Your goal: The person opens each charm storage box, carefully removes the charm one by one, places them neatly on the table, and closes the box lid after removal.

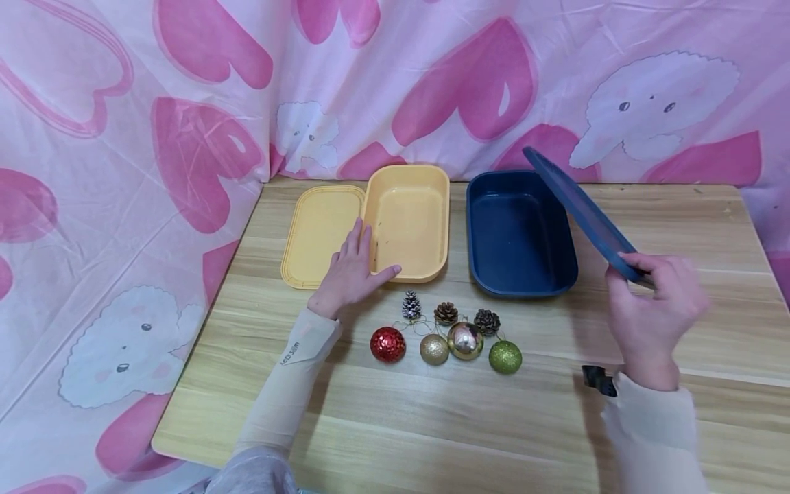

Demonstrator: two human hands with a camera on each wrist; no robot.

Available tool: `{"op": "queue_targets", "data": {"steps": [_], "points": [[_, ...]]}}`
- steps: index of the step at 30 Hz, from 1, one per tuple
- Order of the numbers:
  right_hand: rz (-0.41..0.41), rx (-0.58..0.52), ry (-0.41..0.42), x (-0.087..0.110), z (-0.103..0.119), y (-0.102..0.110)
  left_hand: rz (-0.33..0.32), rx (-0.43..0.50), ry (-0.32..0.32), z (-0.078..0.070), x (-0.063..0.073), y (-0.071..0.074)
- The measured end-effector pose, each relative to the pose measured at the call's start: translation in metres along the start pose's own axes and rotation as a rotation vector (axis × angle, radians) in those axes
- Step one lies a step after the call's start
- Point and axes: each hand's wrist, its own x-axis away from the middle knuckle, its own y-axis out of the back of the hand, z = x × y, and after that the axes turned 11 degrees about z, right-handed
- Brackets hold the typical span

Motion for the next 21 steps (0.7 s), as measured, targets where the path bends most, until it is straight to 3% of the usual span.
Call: {"op": "queue_targets", "data": {"steps": [21], "points": [[0.141, -0.018, 0.218, 0.010, 0.005, -0.018, 0.000, -0.005, 0.000, 0.000, 0.000, 0.000]]}}
